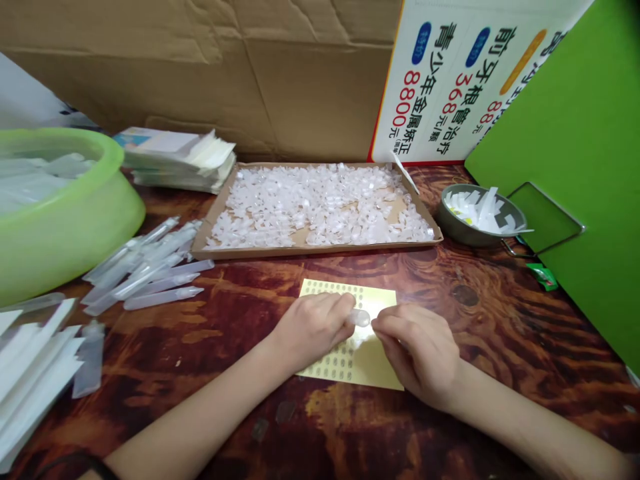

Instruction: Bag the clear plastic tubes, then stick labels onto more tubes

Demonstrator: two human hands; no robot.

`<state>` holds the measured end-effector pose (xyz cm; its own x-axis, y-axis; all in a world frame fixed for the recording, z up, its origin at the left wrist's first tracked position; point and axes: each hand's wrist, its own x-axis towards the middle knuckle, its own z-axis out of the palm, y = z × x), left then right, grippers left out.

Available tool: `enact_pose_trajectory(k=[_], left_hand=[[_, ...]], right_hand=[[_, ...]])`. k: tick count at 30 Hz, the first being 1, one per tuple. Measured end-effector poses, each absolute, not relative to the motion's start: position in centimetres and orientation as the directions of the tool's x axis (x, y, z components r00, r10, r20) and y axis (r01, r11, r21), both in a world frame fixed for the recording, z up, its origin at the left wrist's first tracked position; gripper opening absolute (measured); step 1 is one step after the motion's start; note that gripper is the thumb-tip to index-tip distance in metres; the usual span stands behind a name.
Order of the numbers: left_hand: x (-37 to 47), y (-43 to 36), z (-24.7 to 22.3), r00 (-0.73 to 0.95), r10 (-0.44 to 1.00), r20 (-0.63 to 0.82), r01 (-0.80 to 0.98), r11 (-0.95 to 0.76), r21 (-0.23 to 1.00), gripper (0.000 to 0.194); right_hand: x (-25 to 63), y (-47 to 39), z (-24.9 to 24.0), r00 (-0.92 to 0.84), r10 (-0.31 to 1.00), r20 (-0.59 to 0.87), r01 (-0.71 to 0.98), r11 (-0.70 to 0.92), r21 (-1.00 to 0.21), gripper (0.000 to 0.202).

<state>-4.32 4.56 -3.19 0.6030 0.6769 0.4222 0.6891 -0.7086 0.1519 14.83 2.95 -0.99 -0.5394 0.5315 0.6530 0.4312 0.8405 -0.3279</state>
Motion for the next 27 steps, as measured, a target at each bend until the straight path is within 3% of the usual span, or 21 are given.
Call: enact_pose_trajectory(k=[12, 14, 20, 22, 27], left_hand=[[-4.2, 4.6, -3.2, 0.603, 0.666, 0.44, 0.686, -0.714, 0.14, 0.023], [-4.2, 4.6, -3.2, 0.593, 0.68, 0.43, 0.694, -0.703, 0.156, 0.023], [-4.1, 4.6, -3.3, 0.598, 0.697, 0.395, 0.702, -0.694, 0.162, 0.022], [-4.1, 4.5, -3.5, 0.597, 0.701, 0.391, 0.698, -0.694, 0.177, 0.021], [-4.1, 4.5, -3.8, 0.589, 0.735, 0.336, 0.683, -0.675, 0.279, 0.02]], right_hand=[[15.0, 3.0, 0.4, -0.701, 0.403, 0.588, 0.532, 0.845, 0.054, 0.018], [15.1, 3.0, 0.5, -0.705, 0.406, 0.582, 0.521, 0.853, 0.036, 0.02], [14.6, 3.9, -1.2, -0.531, 0.463, 0.71, 0.467, 0.859, -0.21, 0.025], [14.4, 4.2, -1.8, -0.504, 0.417, 0.756, 0.432, 0.88, -0.197, 0.025], [14.2, 4.3, -2.1, -0.536, 0.294, 0.792, 0.458, 0.889, -0.02, 0.013]])
